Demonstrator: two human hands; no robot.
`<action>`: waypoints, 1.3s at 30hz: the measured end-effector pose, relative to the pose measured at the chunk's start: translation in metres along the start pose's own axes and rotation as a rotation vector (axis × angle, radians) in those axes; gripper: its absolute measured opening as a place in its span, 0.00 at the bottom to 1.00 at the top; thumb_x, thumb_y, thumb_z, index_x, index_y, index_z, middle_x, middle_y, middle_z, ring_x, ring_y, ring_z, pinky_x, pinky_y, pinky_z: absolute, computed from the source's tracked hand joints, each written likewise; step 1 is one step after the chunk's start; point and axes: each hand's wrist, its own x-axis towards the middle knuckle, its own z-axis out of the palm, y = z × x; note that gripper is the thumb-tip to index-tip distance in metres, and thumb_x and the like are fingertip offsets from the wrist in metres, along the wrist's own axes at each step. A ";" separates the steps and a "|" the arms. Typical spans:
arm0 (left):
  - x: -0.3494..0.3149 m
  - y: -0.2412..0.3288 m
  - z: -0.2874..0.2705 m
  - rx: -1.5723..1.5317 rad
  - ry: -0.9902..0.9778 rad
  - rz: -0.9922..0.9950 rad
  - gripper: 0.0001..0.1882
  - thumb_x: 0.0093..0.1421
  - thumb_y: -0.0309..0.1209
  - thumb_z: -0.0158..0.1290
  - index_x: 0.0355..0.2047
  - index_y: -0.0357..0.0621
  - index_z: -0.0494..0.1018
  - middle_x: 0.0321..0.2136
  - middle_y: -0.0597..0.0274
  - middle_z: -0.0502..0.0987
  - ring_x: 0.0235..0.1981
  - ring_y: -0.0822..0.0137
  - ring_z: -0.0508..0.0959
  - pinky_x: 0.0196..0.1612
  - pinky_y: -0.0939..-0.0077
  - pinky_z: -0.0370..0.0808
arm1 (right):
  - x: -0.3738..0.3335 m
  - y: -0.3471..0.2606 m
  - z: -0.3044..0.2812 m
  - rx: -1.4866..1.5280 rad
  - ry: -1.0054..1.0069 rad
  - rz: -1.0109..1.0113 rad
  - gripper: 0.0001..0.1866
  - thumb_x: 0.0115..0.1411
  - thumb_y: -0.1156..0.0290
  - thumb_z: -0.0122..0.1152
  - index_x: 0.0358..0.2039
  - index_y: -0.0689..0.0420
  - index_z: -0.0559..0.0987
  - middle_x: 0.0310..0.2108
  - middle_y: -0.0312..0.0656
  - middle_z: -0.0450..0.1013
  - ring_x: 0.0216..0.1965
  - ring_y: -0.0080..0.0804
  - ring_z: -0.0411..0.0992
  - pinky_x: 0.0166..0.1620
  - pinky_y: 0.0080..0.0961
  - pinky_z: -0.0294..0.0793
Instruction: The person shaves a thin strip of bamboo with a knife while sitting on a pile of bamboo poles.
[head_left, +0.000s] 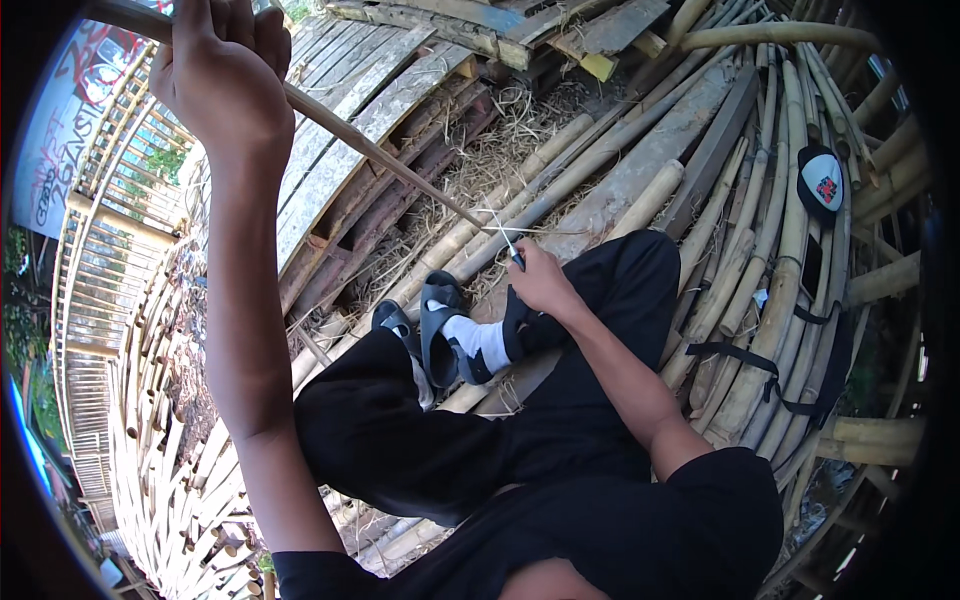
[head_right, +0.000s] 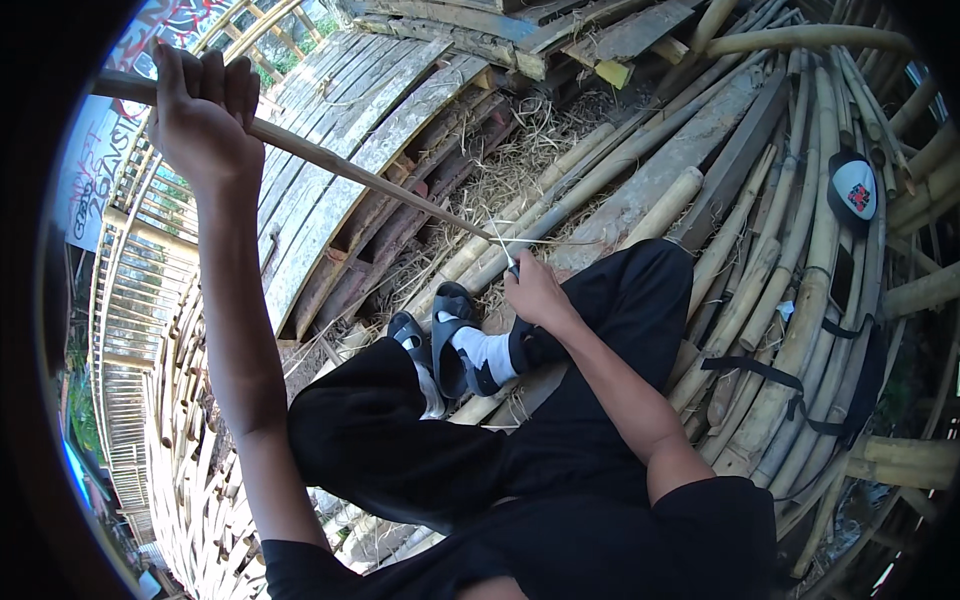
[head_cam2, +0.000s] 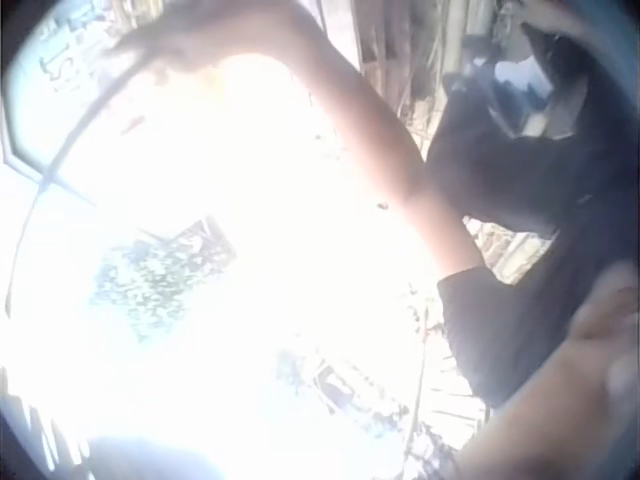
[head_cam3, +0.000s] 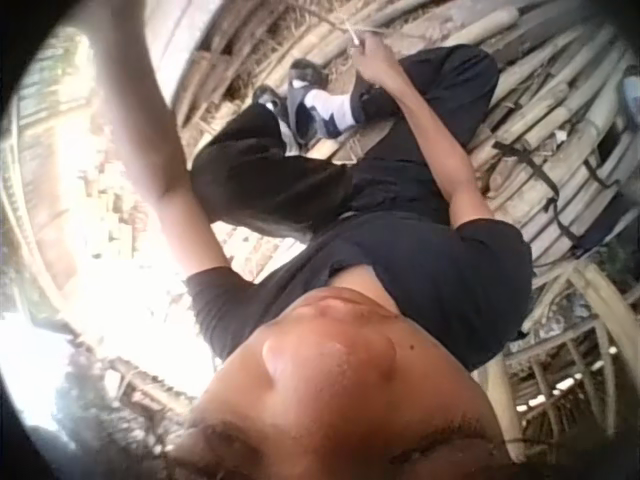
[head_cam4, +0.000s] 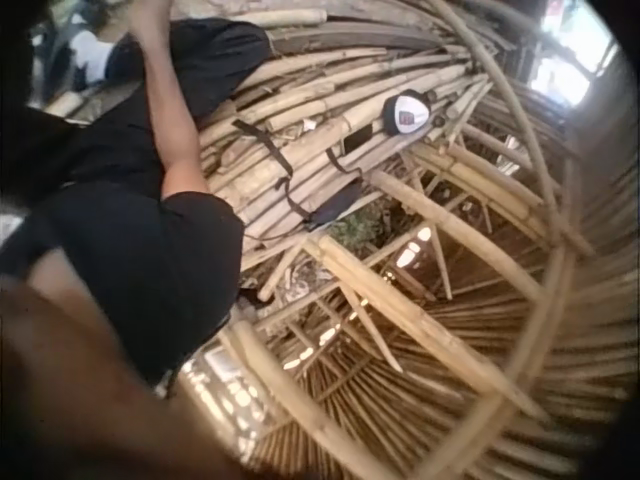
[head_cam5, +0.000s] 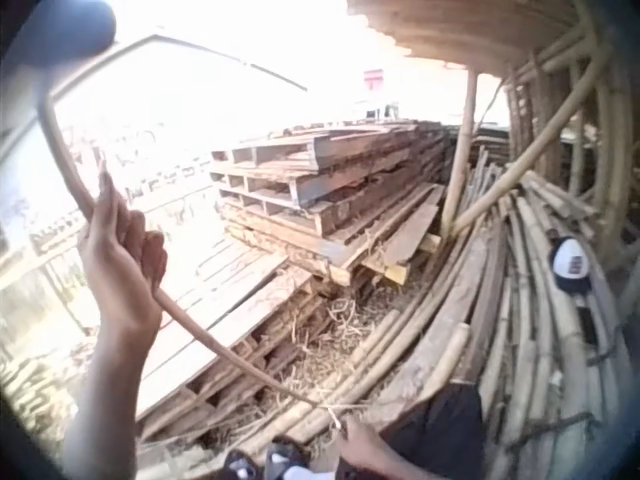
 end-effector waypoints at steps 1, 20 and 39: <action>-0.004 0.001 0.006 0.041 0.061 -0.001 0.22 0.67 0.39 0.43 0.16 0.49 0.54 0.12 0.69 0.54 0.12 0.74 0.58 0.16 0.80 0.54 | -0.007 -0.016 -0.005 0.107 0.035 -0.051 0.17 0.61 0.69 0.48 0.45 0.69 0.68 0.34 0.64 0.72 0.40 0.60 0.71 0.44 0.47 0.69; 0.006 -0.005 0.011 -0.069 0.055 0.018 0.22 0.67 0.41 0.42 0.15 0.58 0.52 0.07 0.79 0.50 0.06 0.81 0.45 0.08 0.82 0.43 | -0.019 -0.112 -0.052 0.139 0.234 -0.407 0.13 0.65 0.66 0.46 0.35 0.66 0.69 0.21 0.59 0.71 0.26 0.58 0.72 0.28 0.47 0.68; -0.014 0.009 0.036 -0.012 0.249 0.004 0.22 0.66 0.36 0.43 0.16 0.47 0.53 0.11 0.68 0.52 0.12 0.75 0.55 0.16 0.79 0.51 | -0.011 -0.081 -0.041 0.274 0.190 -0.134 0.19 0.66 0.60 0.43 0.33 0.66 0.69 0.22 0.59 0.71 0.29 0.61 0.70 0.33 0.49 0.65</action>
